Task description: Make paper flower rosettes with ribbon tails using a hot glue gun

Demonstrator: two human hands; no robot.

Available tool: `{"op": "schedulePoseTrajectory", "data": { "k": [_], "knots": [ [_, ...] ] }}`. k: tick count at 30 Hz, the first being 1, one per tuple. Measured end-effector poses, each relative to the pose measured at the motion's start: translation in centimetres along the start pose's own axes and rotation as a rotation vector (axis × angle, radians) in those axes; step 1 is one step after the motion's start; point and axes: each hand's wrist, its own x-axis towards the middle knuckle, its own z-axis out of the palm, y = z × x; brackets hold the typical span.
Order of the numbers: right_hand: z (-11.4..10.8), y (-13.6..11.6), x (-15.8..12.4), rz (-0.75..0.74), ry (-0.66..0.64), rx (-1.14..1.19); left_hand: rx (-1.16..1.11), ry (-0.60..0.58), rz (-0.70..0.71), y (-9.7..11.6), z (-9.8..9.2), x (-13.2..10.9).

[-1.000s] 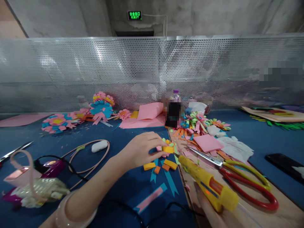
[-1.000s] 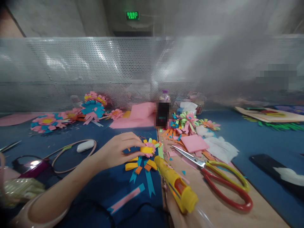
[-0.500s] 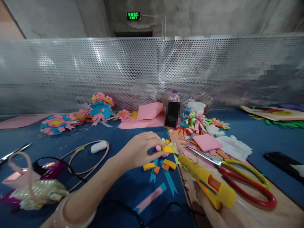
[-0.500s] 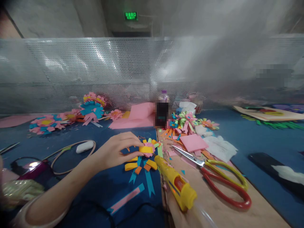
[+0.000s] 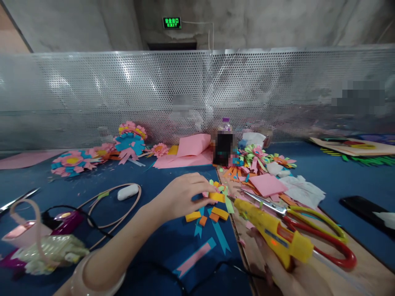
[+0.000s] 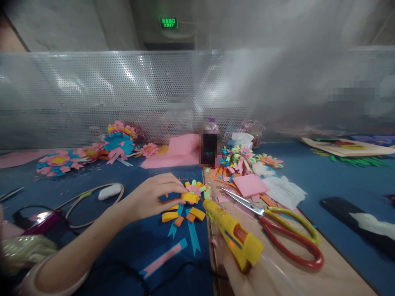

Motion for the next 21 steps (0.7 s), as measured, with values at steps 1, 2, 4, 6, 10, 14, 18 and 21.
{"op": "schedulePoseTrajectory", "data": {
  "k": [1,2,4,6,10,14,18,21],
  "knots": [
    [-0.2,0.4,0.1,0.000,-0.023,-0.044,0.006,0.004,-0.003,-0.1,0.1,0.0],
    [-0.4,0.9,0.3,0.008,-0.036,-0.078,0.014,0.009,-0.008,-0.3,0.1,0.0],
    [-0.9,2.2,0.5,-0.009,-0.033,-0.117,0.033,0.023,-0.031,-0.7,0.1,-0.1],
    [-1.4,3.6,0.8,-0.064,-0.021,-0.142,0.052,0.044,-0.071,-1.3,0.1,-0.2],
    [-1.6,6.2,1.6,-0.207,-0.066,-0.217,0.074,0.070,-0.139,-3.3,0.2,-0.6],
    [-0.2,7.5,2.0,-0.380,-0.176,-0.495,0.088,0.064,-0.172,-5.6,0.5,-1.3],
    [0.5,7.8,2.3,-0.513,-0.256,-0.731,0.106,0.064,-0.218,-7.0,0.9,-1.8],
    [0.2,8.1,2.5,-0.580,-0.303,-0.811,0.116,0.060,-0.235,-7.3,1.0,-2.0]
  ]
}}
